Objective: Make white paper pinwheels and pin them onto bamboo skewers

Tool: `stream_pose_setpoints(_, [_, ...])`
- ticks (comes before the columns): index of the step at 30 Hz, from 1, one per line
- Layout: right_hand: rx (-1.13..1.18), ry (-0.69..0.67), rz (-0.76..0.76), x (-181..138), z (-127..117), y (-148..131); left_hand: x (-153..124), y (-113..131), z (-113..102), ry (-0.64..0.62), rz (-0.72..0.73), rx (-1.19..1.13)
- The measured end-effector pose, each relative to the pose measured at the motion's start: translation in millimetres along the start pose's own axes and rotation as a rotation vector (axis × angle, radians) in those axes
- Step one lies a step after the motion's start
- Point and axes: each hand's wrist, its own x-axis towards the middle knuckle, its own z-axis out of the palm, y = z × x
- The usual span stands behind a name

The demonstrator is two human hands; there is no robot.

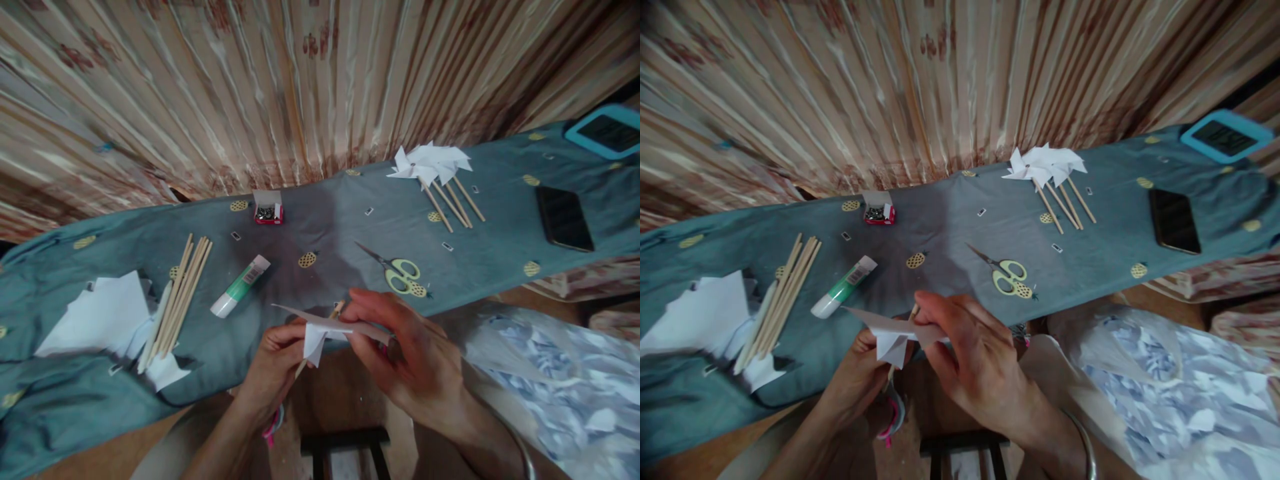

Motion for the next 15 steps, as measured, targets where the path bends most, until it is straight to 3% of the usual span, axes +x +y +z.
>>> stream_pose_setpoints(4, [0.025, 0.014, 0.052, 0, 1, 0, 0, -1, -2, -0.007, 0.010, 0.018])
stream_pose_setpoints(8, [0.154, 0.056, 0.238, 1, 5, 3, 2, -1, -1, -0.008, 0.014, 0.061])
stream_pose_setpoints(12, [0.504, 0.045, 0.551, 4, 12, 17, 4, -1, 0, -0.001, 0.035, 0.119])
stream_pose_setpoints(15, [0.776, 0.019, 0.705, 8, 20, 32, 5, -2, 0, 0.030, 0.040, 0.147])
